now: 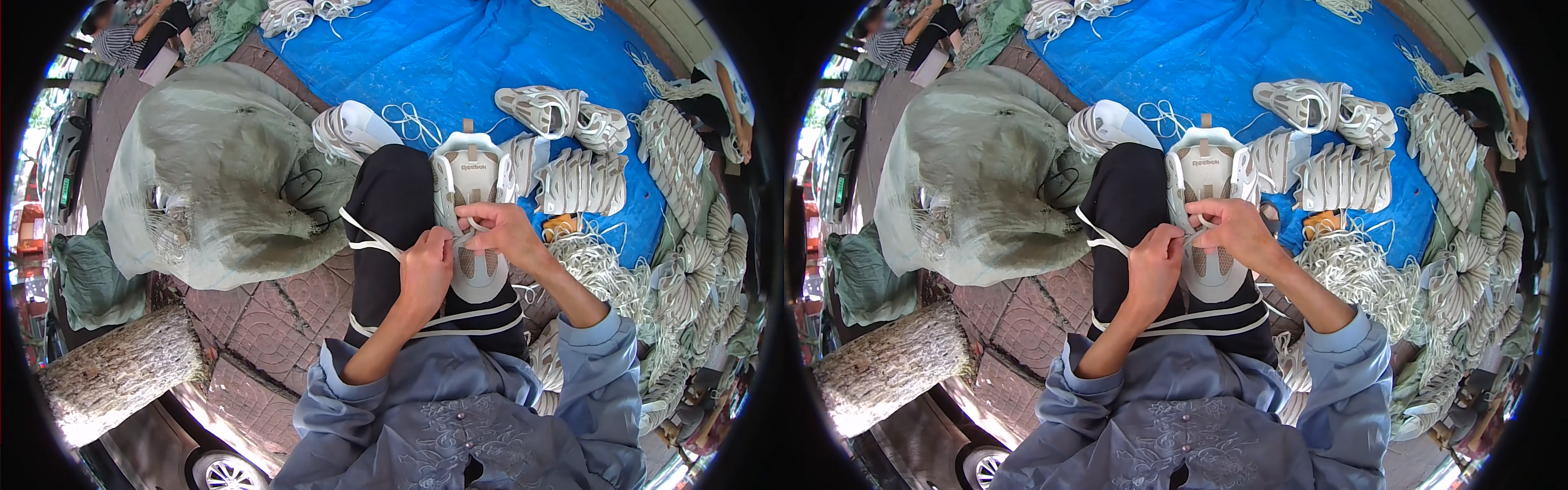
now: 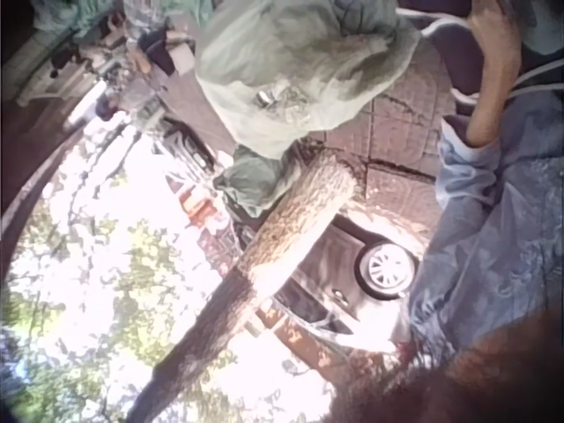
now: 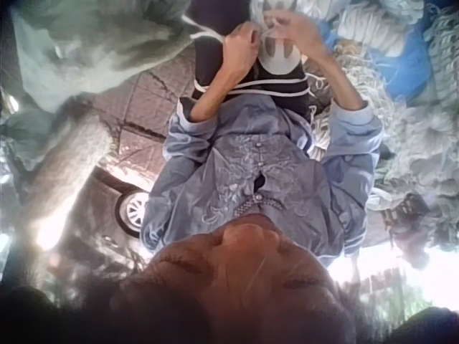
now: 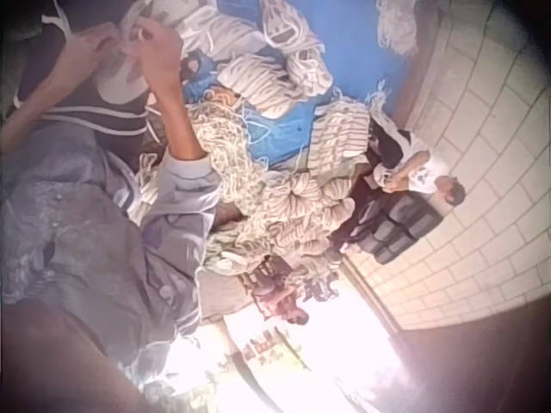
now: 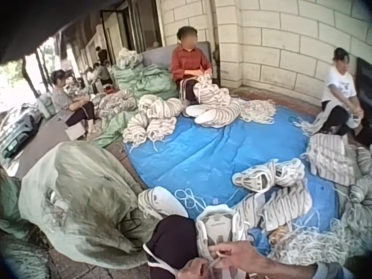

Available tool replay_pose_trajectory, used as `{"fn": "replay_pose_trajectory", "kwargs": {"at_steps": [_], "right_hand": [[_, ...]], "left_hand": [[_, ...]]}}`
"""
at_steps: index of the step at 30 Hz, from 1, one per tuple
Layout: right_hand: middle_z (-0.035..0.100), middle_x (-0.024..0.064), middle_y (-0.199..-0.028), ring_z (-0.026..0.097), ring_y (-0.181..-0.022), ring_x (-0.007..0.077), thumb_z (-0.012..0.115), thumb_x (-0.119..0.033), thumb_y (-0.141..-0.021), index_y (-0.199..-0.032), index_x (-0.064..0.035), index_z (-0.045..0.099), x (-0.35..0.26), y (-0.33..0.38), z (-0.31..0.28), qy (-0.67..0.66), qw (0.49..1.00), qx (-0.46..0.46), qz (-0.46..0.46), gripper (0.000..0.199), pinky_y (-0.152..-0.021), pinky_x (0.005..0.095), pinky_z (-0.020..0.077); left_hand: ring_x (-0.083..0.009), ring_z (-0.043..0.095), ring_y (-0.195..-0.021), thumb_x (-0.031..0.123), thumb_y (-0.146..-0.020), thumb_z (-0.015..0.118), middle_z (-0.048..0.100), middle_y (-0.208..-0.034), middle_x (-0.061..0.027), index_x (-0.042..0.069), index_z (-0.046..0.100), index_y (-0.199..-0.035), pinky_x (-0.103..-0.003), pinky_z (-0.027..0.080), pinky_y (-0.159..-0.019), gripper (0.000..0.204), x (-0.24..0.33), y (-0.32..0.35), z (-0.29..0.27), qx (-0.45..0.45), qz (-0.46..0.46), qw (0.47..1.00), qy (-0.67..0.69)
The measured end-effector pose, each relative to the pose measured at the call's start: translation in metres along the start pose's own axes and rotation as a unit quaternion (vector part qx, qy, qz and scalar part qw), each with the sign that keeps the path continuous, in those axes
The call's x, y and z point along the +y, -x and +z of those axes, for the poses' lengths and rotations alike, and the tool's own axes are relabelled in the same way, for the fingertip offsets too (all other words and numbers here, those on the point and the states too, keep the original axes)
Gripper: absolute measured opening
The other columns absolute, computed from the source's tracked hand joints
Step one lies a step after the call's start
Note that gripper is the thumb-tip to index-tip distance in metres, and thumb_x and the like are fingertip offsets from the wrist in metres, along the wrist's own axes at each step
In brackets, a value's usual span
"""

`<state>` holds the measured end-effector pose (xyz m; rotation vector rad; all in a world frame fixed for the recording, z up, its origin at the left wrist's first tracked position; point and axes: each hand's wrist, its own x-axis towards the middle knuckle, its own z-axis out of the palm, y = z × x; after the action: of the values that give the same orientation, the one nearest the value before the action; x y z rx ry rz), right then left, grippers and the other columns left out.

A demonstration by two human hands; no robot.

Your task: The person threads a long white shoelace through the eyelets of a white Reebok sneaker held on their lap. They repeatedly pull the lace through the holes and adjust the tension, working on a single shoe while surrounded by piles of similar shoes and laces.

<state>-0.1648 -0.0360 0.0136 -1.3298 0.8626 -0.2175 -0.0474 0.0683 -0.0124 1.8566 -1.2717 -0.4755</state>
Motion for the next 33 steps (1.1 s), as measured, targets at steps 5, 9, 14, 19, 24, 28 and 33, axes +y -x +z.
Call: {"fn": "replay_pose_trajectory", "kwargs": {"at_steps": [5, 9, 14, 19, 24, 28, 33], "right_hand": [[0.056, 0.0021, -0.079, 0.052, -0.055, 0.0074, 0.061, -0.003, -0.062, -0.105, 0.0038, 0.056, -0.005, 0.002, 0.004, -0.026, 0.999, 0.008, 0.026, 0.043, -0.053, 0.0205, 0.0401], [0.057, 0.0024, -0.079, 0.053, -0.054, 0.0079, 0.061, -0.003, -0.062, -0.105, 0.0037, 0.056, -0.004, 0.003, 0.007, -0.015, 1.000, 0.005, 0.016, 0.044, -0.052, 0.0211, 0.0413], [0.059, 0.0052, -0.086, 0.052, -0.052, 0.0090, 0.061, -0.001, -0.061, -0.109, 0.0027, 0.055, 0.003, 0.007, 0.011, -0.055, 0.998, 0.027, 0.030, 0.048, -0.050, 0.0210, 0.0427], [0.059, 0.0063, -0.092, 0.051, -0.051, 0.0084, 0.062, 0.000, -0.060, -0.112, 0.0021, 0.053, 0.013, 0.007, 0.011, -0.117, 0.993, 0.021, 0.024, 0.053, -0.046, 0.0192, 0.0412], [0.058, 0.0047, -0.095, 0.053, -0.061, 0.0053, 0.061, 0.001, -0.062, -0.117, 0.0012, 0.049, 0.009, 0.007, 0.003, -0.083, 0.995, -0.030, 0.044, 0.056, -0.046, 0.0169, 0.0411], [0.059, 0.0051, -0.079, 0.051, -0.054, 0.0069, 0.059, -0.001, -0.061, -0.113, 0.0027, 0.051, 0.010, 0.005, -0.001, -0.078, 0.996, -0.027, 0.027, 0.053, -0.046, 0.0199, 0.0398], [0.060, 0.0076, -0.074, 0.055, -0.059, 0.0089, 0.057, -0.001, -0.058, -0.111, 0.0044, 0.053, 0.020, 0.004, -0.011, -0.017, 0.998, 0.025, -0.059, 0.053, -0.057, 0.0229, 0.0440]], "left_hand": [[-0.0315, 0.056, -0.056, -0.001, -0.071, 0.055, 0.055, -0.067, -0.0140, 0.003, 0.049, -0.075, -0.038, 0.046, -0.048, 0.008, 0.002, -0.003, -0.005, -0.018, 0.040, 0.998, -0.039], [-0.0289, 0.057, -0.056, -0.002, -0.069, 0.056, 0.056, -0.069, -0.0132, 0.003, 0.053, -0.080, -0.035, 0.045, -0.048, 0.013, 0.002, 0.002, -0.002, -0.023, 0.037, 0.994, -0.101], [-0.0281, 0.055, -0.051, -0.002, -0.069, 0.057, 0.055, -0.070, -0.0123, 0.002, 0.051, -0.081, -0.033, 0.045, -0.044, 0.015, -0.008, 0.016, 0.007, -0.017, 0.140, 0.977, -0.160], [-0.0254, 0.056, -0.050, -0.004, -0.072, 0.055, 0.056, -0.068, -0.0125, 0.001, 0.050, -0.083, -0.032, 0.046, -0.044, 0.014, -0.007, 0.009, 0.011, 0.010, 0.035, 0.999, 0.034], [-0.0289, 0.061, -0.059, -0.003, -0.075, 0.054, 0.059, -0.072, -0.0151, 0.004, 0.048, -0.093, -0.035, 0.048, -0.049, 0.020, -0.009, 0.012, 0.008, -0.034, 0.108, 0.993, -0.031], [-0.0311, 0.061, -0.064, -0.001, -0.076, 0.055, 0.060, -0.086, -0.0181, 0.007, 0.044, -0.107, -0.037, 0.049, -0.053, 0.034, -0.009, -0.002, -0.006, -0.145, 0.115, 0.983, -0.020], [-0.0241, 0.062, -0.065, 0.001, -0.077, 0.052, 0.060, -0.075, -0.0136, 0.009, 0.044, -0.112, -0.031, 0.049, -0.057, 0.036, -0.004, -0.018, -0.014, -0.226, 0.074, 0.970, 0.051]]}}
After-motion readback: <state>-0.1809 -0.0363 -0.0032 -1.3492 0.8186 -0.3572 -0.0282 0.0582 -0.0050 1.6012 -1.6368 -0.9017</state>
